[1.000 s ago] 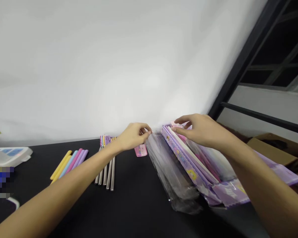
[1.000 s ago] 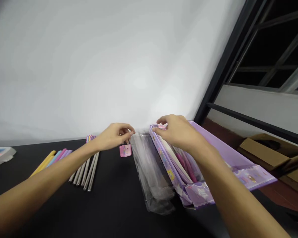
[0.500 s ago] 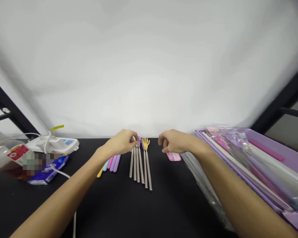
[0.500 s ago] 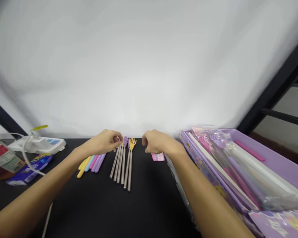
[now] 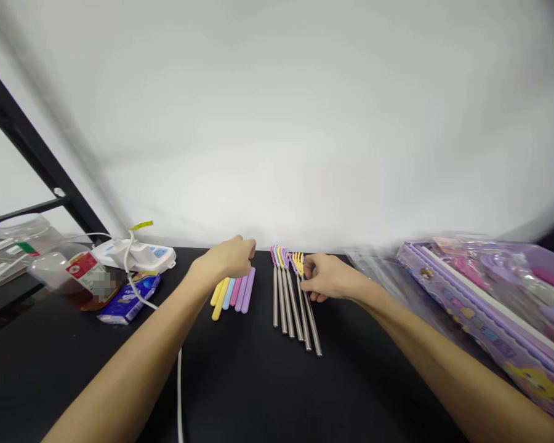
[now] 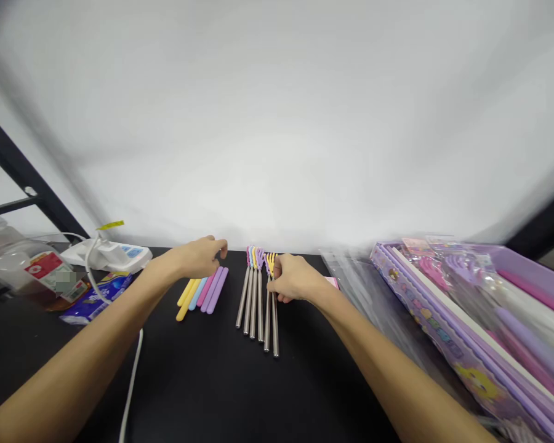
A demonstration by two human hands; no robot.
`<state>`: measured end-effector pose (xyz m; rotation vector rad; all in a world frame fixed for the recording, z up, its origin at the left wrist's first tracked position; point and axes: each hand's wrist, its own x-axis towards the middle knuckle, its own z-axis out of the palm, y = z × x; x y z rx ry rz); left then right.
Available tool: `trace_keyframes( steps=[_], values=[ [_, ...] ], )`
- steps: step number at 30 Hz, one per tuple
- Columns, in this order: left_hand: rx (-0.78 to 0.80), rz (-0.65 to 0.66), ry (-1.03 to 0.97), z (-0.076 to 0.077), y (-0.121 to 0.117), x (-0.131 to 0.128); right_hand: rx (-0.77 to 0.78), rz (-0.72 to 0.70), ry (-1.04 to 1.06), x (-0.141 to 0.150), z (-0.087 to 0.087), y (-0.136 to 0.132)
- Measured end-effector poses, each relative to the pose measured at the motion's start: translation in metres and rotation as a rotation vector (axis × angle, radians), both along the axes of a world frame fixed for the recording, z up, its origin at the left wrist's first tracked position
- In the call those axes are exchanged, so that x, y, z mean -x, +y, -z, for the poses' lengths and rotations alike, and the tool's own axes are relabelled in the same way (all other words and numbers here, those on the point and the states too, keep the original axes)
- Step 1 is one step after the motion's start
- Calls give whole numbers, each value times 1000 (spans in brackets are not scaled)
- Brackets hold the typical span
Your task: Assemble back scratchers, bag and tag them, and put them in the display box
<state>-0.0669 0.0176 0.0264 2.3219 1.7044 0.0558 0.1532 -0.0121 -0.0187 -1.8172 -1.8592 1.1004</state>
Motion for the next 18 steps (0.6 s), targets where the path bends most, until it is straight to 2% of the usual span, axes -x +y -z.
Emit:
trace_keyframes(
  steps=[3, 6, 12, 18],
  values=[
    [88, -114, 43, -1, -3, 8, -14, 6, -38, 1, 3, 1],
    [206, -145, 31, 0, -5, 12, -5, 21, -21, 0, 0, 0],
    [320, -44, -62, 6, -3, 8, 70, 33, 151, -4, -19, -5],
    [255, 8, -17, 8, -2, 4, 62, 77, 390, -10, -31, -8]
  ],
)
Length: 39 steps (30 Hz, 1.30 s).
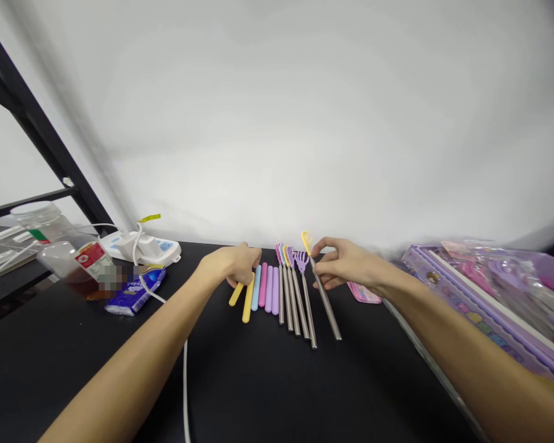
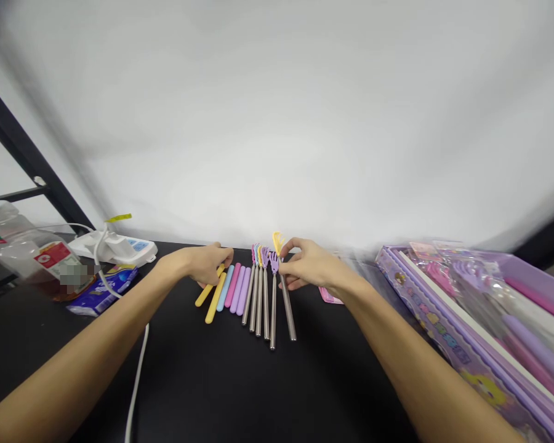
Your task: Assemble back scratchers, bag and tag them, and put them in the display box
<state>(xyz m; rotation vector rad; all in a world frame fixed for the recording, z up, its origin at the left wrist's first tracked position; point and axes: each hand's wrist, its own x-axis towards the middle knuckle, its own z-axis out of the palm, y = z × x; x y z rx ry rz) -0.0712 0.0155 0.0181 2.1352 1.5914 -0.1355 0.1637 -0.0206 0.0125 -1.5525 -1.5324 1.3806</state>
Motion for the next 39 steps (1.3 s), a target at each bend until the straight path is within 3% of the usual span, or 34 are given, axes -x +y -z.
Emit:
trace_keyframes(
  steps=[9, 15, 22, 28, 33, 39],
  values=[
    [-109, 127, 87, -13, 8, 7, -60, 89, 264, -13, -12, -3],
    [138, 30, 5, -9, 10, 13, -74, 116, 292, -19, -12, -5],
    [185, 154, -196, -7, 12, 11, -73, 98, 296, -18, -8, -1],
    [114, 182, -150, -7, 15, 14, -97, 131, 357, -19, -4, 1],
    [20, 281, -51, -8, 17, 15, -105, 173, 422, -18, -1, 3],
    [10, 370, -110, -16, 8, 7, -171, 259, 568, -14, -3, 2]
  ],
)
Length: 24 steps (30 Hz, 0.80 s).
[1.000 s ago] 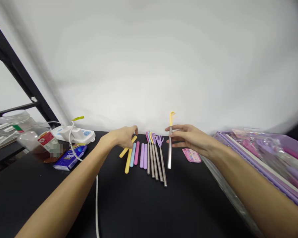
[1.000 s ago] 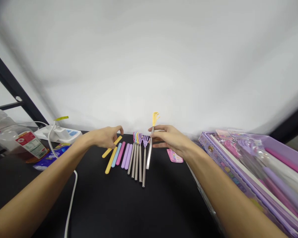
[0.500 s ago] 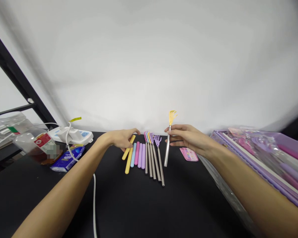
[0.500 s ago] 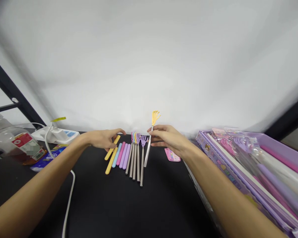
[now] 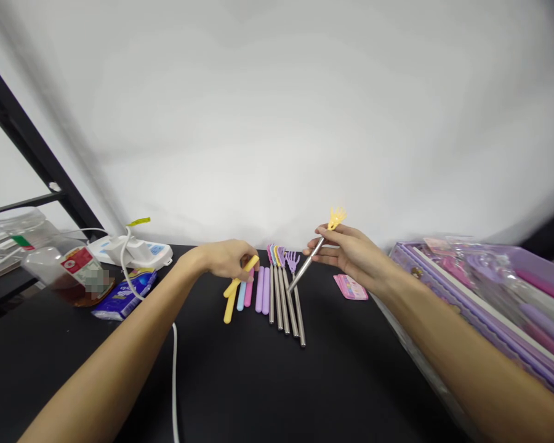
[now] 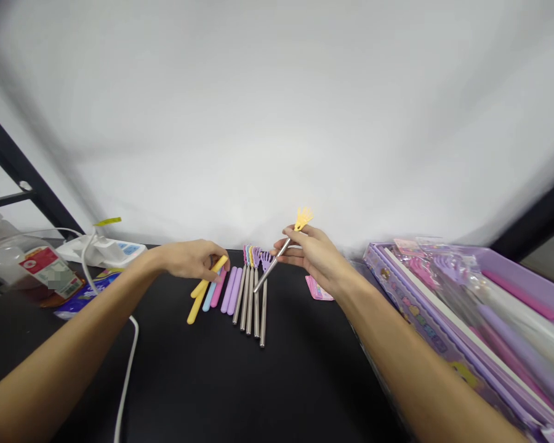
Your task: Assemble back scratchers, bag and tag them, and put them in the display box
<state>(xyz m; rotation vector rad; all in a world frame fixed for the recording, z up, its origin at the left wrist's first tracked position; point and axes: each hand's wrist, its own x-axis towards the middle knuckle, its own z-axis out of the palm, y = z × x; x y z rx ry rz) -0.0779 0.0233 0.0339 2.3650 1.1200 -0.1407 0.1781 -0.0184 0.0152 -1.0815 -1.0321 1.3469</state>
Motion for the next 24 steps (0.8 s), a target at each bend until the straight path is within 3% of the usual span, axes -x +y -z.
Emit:
trace_keyframes(
  steps=[7, 17, 24],
  values=[
    [112, 206, -169, -9, -14, -12, -171, 124, 210, 5, -11, -5],
    [428, 180, -305, -12, -21, -13, -299, 62, 118, 4, -7, -6],
    [190, 199, -329, -12, -17, -12, -392, 40, 80, 1, -6, -5]
  ],
)
